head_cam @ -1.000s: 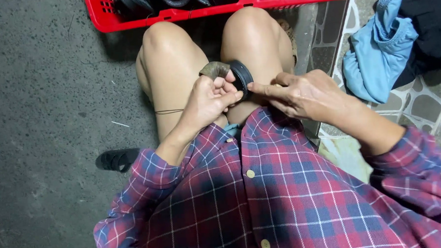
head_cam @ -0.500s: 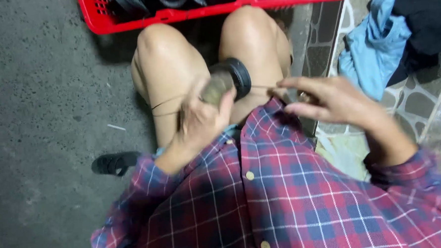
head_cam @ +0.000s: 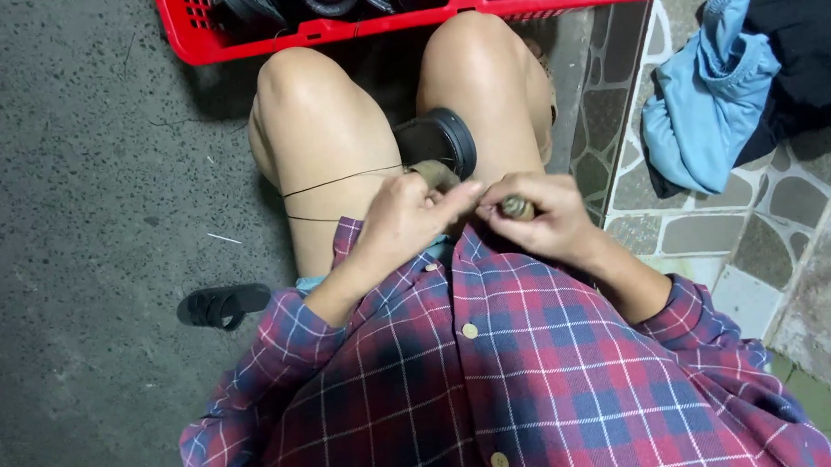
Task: Hand-stitching the sole of a black sandal using an awl and thick thread while sitting on the floor.
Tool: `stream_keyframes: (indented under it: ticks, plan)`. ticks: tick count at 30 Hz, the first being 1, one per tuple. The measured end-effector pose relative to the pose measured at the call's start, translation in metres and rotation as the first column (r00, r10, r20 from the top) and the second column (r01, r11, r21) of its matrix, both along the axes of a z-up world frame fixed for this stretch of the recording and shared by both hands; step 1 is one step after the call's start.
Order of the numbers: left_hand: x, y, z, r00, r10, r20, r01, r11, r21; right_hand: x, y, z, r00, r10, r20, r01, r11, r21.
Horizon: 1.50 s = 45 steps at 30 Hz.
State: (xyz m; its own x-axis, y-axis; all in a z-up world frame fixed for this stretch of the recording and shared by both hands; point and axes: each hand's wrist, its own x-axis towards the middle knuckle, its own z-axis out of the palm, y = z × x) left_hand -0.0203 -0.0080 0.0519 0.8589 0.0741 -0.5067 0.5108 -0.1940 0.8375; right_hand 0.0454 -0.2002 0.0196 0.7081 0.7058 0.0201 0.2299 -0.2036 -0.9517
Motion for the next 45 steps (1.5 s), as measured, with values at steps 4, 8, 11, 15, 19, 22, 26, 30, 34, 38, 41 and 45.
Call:
stream_keyframes:
  ticks: [4,8,11,15,19,22,26,30,34,38,41,45]
  plan:
    - [0.0,-0.006,-0.015,0.998,0.013,-0.062,-0.015,0.999,-0.033,0.003,-0.005,0.008,0.994,0.105,0.035,-0.103,0.993,-0.051]
    - [-0.002,-0.001,-0.023,0.981,0.151,-0.121,-0.181,0.937,-0.298,0.016,-0.007,0.033,0.959,0.251,0.132,-0.185,0.906,-0.381]
    - [-0.009,-0.003,-0.038,0.975,0.193,-0.108,-0.221,0.888,-0.403,0.021,-0.002,0.052,0.915,0.355,0.192,-0.188,0.796,-0.575]
    - [-0.008,-0.003,-0.032,0.96,0.238,-0.144,-0.278,0.794,-0.541,0.02,0.001,0.054,0.857,0.473,0.203,-0.193,0.661,-0.725]
    - [-0.008,0.002,-0.027,0.965,0.232,-0.121,-0.26,0.799,-0.542,0.021,-0.008,0.039,0.944,0.32,0.081,-0.208,0.768,-0.606]
    - [-0.009,0.006,-0.021,0.975,0.215,-0.058,-0.218,0.862,-0.457,0.043,-0.028,0.038,0.843,-0.116,-0.525,0.029,0.985,-0.171]
    - [-0.01,0.005,-0.011,0.877,0.249,0.41,-0.242,0.968,-0.069,0.142,-0.155,0.008,0.72,-0.192,-0.667,0.399,0.901,0.172]
    - [-0.01,0.004,-0.029,0.81,-0.052,0.584,-0.206,0.908,0.366,0.201,-0.358,-0.105,0.608,-0.13,-0.783,0.651,0.647,0.397]
    - [-0.012,0.002,-0.044,0.853,-0.281,0.441,-0.056,0.79,0.611,0.076,-0.052,0.049,0.866,-0.5,-0.024,0.496,0.863,-0.097]
    - [-0.012,0.006,-0.04,0.814,-0.383,0.436,0.031,0.779,0.627,0.041,-0.003,0.029,0.959,0.057,0.277,0.011,0.971,-0.238]
    - [-0.004,0.016,-0.04,0.862,-0.307,0.404,0.148,0.913,0.379,0.04,0.01,0.025,0.899,0.208,0.384,-0.087,0.947,-0.31]
    - [0.003,0.029,-0.052,0.939,0.121,0.321,0.045,0.883,-0.467,0.051,0.012,0.019,0.989,0.109,-0.102,-0.135,0.944,-0.3]
